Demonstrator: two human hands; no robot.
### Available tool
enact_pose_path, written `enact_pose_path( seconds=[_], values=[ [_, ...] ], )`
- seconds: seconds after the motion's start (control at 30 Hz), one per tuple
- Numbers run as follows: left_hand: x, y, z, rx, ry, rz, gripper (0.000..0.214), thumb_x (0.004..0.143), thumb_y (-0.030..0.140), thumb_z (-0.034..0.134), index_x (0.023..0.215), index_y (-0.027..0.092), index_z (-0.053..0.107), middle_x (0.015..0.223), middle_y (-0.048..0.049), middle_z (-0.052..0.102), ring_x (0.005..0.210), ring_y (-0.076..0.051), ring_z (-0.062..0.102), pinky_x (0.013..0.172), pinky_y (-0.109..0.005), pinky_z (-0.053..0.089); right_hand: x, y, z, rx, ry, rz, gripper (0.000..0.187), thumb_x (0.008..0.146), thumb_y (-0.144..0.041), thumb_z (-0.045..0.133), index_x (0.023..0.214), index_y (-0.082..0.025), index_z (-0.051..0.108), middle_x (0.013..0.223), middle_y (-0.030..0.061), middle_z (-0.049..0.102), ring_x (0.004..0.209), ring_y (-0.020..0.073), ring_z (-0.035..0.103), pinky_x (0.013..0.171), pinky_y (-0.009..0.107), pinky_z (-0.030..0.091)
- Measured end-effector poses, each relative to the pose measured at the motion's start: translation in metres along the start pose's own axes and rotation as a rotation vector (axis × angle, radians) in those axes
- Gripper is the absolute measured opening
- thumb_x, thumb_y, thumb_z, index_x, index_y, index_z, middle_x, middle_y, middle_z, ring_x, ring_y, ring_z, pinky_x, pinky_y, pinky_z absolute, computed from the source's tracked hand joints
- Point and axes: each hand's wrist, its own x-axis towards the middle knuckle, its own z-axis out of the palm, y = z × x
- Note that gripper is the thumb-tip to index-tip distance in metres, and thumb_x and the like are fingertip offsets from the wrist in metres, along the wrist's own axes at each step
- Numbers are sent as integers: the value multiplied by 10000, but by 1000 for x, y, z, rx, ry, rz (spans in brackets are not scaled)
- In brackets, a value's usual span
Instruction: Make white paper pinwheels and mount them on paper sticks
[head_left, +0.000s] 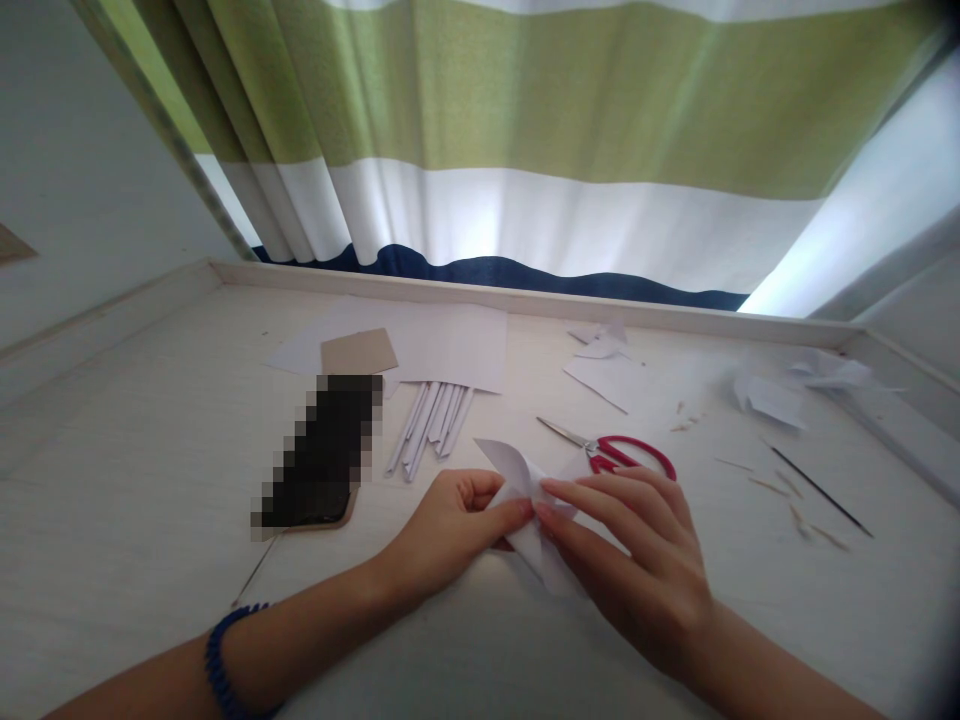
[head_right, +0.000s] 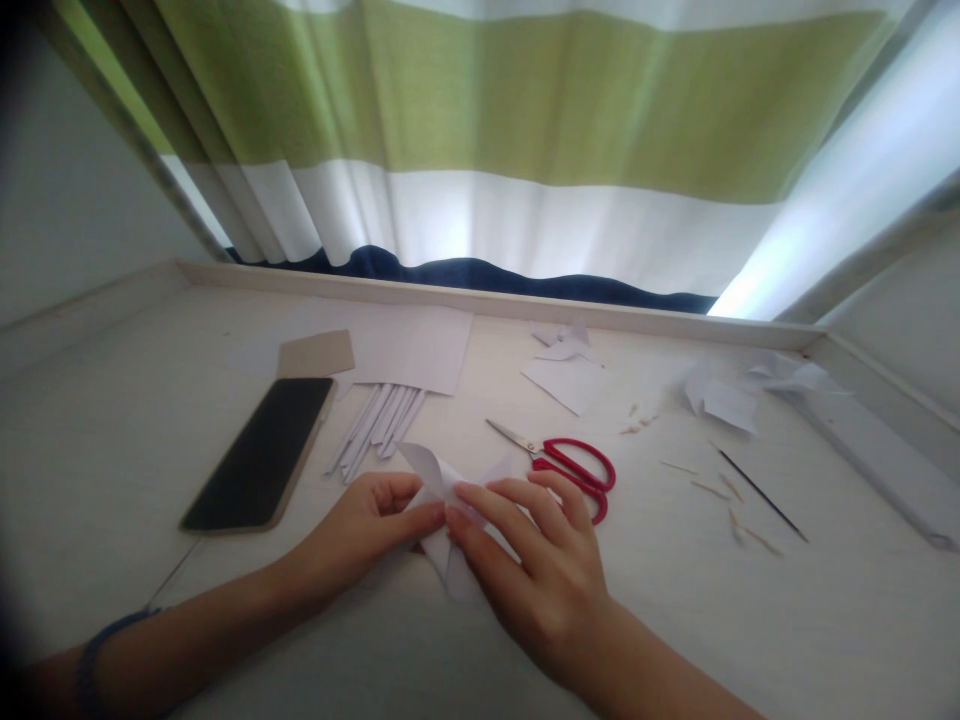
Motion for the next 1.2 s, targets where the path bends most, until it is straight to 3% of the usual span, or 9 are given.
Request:
enact_pose_path(
  seconds=[0.27,0.5,1.2],
  values=[
    [-2,1,1,3,21,-18,177,675,298,623,714,126,643,637,3,619,625,-124,561,595,-198,409,5,-3,3,13,2,58,265,728,-130,594,973,-227,616,1001,63,635,880,222,535,787,435,414],
    [0,1,-2,-56,13,21,157,691,267,620,725,117,651,642,7,628,538,-70,524,527,-152,381,12,-8,-5,95,-110,104,309,708,-187,597,1015,-151,605,1090,132,531,954,284,460,824,510,369],
    [3,-4,-7,-152,-45,38,106,685,220,638,720,122,659,624,8,628,535,-64,528,520,-148,373,9,-9,-4,74,-137,143,391,734,-219,568,1119,-166,533,1109,125,477,972,290,424,827,501,362]
  ],
)
